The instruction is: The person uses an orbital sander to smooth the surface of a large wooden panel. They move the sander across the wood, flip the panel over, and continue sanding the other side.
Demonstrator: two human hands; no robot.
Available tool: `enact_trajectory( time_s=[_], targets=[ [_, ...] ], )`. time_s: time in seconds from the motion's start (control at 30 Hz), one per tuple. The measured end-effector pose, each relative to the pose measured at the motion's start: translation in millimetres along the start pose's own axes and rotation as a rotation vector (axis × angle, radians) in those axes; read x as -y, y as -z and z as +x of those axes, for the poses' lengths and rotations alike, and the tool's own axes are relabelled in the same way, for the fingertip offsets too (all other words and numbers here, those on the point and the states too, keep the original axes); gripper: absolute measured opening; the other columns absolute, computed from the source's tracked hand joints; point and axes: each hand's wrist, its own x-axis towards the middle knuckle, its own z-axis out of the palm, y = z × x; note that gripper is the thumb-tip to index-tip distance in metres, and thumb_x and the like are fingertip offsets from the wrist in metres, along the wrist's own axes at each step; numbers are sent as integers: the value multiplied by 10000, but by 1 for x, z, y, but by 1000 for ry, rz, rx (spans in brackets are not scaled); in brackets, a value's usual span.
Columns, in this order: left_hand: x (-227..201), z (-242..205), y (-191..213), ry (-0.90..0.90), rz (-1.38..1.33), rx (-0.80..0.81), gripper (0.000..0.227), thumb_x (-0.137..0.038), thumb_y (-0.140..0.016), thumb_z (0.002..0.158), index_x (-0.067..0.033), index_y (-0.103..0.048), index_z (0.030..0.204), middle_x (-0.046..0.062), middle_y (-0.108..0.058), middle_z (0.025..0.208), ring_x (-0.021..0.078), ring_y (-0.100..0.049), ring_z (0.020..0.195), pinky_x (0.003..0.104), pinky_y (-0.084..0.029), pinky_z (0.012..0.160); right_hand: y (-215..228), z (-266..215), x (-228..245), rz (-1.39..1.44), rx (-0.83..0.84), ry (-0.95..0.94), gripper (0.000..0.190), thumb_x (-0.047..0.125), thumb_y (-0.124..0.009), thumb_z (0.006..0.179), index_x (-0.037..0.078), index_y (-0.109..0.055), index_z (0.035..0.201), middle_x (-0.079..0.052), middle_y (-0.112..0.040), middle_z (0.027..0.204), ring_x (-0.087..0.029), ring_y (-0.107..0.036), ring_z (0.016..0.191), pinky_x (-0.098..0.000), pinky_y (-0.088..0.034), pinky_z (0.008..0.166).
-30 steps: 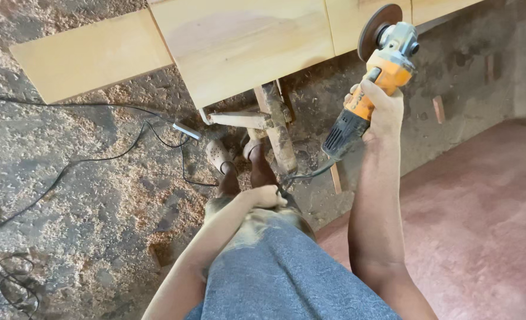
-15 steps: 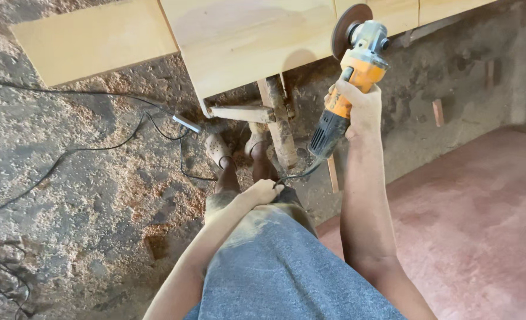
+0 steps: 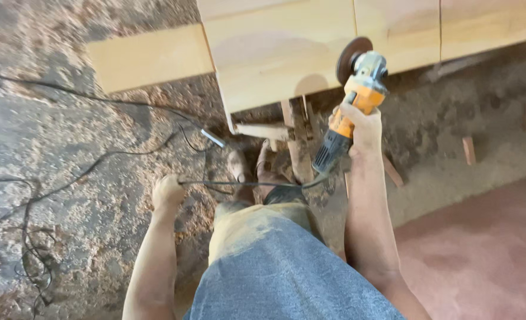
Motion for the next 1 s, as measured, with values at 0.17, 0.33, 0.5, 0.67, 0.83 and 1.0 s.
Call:
enact_trajectory(
  time_s=[0.17, 0.33, 0.5, 0.67, 0.83, 1.0],
  targets=[
    [-1, -26, 15, 271, -127, 4, 378, -378, -488, 1011, -155, -788, 1068, 168, -717, 1146, 390, -636, 1126, 506, -494, 980, 1, 16, 13, 40, 31, -28, 195, 36, -717, 860, 6, -633, 1033, -124, -684, 815, -235, -702, 668, -369, -601, 637],
    [-24, -34, 23, 414, -181, 24, 347, -374, -479, 1048, -172, -748, 1130, 185, -728, 1139, 385, -680, 1096, 509, -528, 944, 6, 62, 24, 32, 164, 9, 212, 34, -714, 863, 3, -619, 1050, -126, -678, 822, -238, -697, 682, -367, -589, 650],
    [-44, -52, 38, 448, -201, -62, 400, -424, -484, 1058, -137, -750, 1137, 215, -729, 1101, 421, -669, 1069, 528, -527, 905, 7, 86, 31, 38, 254, -15, 237, 43, -722, 849, 2, -628, 1063, -114, -680, 835, -228, -698, 697, -356, -585, 659],
    [-59, -45, 68, 379, -243, -282, 365, -361, -516, 1065, -117, -787, 1080, 231, -742, 1007, 421, -702, 977, 513, -544, 884, 1, 106, 31, 67, 313, -52, 258, 47, -735, 829, -1, -629, 1060, -103, -686, 841, -217, -696, 705, -353, -584, 649],
    [-70, -31, 92, 383, -389, -480, 344, -339, -562, 1064, -56, -757, 1065, 231, -715, 1064, 414, -689, 955, 507, -529, 876, 3, 114, 16, 41, 337, -127, 285, 50, -754, 806, 18, -634, 1062, -86, -677, 820, -199, -686, 678, -347, -577, 630],
    [-69, -14, 121, 321, -194, -543, 420, -376, -722, 994, 43, -728, 970, 226, -640, 1290, 415, -603, 1148, 492, -494, 969, -14, 124, -4, -69, 374, -195, 269, 23, -773, 785, 9, -644, 1021, -86, -677, 801, -184, -674, 659, -347, -577, 617]
  ],
)
